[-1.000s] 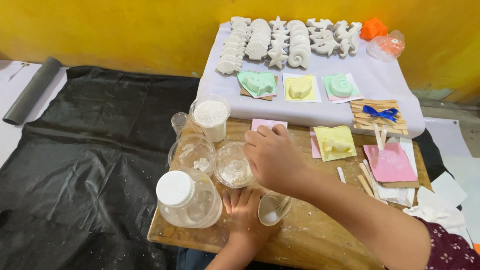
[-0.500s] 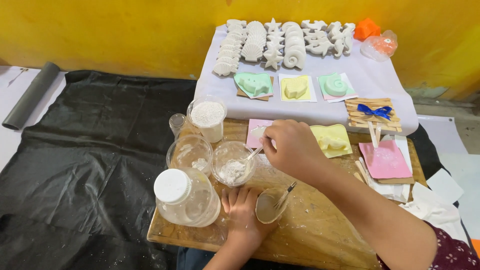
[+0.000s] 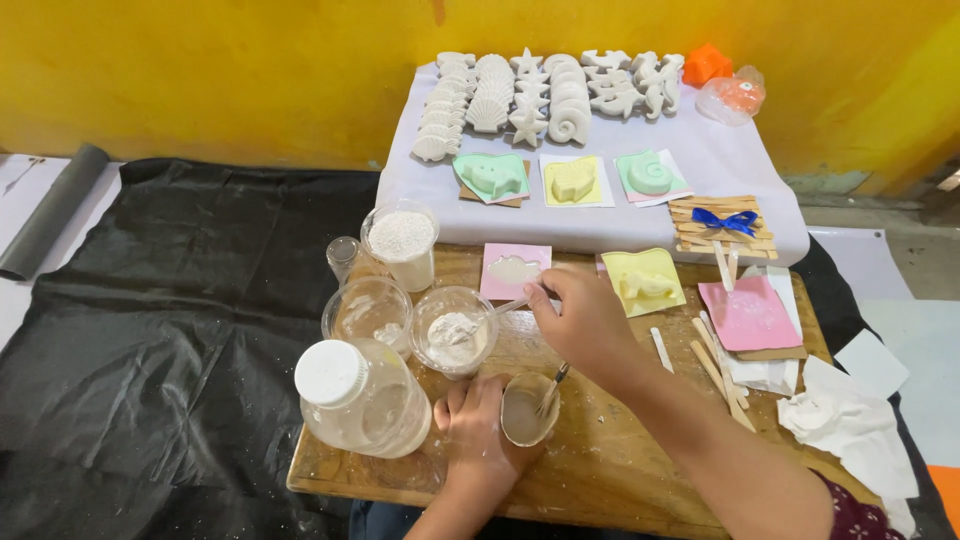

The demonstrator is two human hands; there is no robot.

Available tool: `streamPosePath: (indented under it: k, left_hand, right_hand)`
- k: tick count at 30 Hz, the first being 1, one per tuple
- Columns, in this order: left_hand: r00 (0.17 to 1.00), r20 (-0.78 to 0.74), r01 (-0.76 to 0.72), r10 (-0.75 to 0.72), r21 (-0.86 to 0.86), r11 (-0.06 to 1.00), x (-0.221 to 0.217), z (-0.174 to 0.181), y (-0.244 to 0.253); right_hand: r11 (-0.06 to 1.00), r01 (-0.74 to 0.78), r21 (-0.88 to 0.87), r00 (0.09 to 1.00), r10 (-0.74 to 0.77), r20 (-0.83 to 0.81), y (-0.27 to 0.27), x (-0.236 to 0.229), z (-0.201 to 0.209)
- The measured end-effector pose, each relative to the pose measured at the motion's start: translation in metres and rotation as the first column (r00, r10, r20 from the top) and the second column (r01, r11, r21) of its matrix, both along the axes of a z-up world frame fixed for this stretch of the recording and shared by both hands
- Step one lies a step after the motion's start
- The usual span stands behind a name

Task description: Mixing casting material in a cup and filling star-shaped molds on a workbench.

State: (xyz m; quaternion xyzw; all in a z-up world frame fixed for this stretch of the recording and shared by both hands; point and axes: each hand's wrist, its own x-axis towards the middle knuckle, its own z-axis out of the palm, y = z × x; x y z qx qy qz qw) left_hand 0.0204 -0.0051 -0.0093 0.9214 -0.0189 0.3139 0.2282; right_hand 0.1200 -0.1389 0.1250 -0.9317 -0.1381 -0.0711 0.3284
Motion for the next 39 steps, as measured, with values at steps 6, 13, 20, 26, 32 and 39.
streamPosePath:
  k: [6,13,20,26,32,39]
  left_hand:
    - [1.000,-0.023,0.010,-0.011,-0.037,0.999,-0.002,0.008,0.000]
    - [0.988,-0.153,0.021,-0.033,-0.080,0.997,-0.003,-0.020,0.003]
    - [0.969,-0.245,0.015,-0.022,-0.028,0.999,-0.006,-0.008,0.003]
    - [0.942,-0.316,0.078,-0.115,-0.126,0.989,-0.011,0.001,0.008]
    - [0.941,-0.319,0.080,-0.116,-0.125,0.989,-0.010,-0.002,0.008]
    - [0.931,-0.342,0.088,-0.126,-0.124,0.988,-0.010,-0.004,0.010]
  right_hand:
    - [0.985,0.086,0.148,0.984,-0.060,-0.168,-0.005,-0.004,0.001]
    - [0.986,0.144,0.089,0.982,-0.131,-0.137,-0.036,-0.026,0.028]
    - [0.979,0.135,-0.151,0.990,-0.139,-0.014,-0.068,-0.067,0.023]
    - [0.922,0.050,-0.384,0.851,0.161,0.499,-0.061,-0.095,0.015]
    - [0.818,0.082,-0.569,0.379,0.503,0.777,-0.066,-0.102,0.010]
    - [0.940,0.059,-0.335,0.439,0.277,0.855,-0.048,-0.080,0.050]
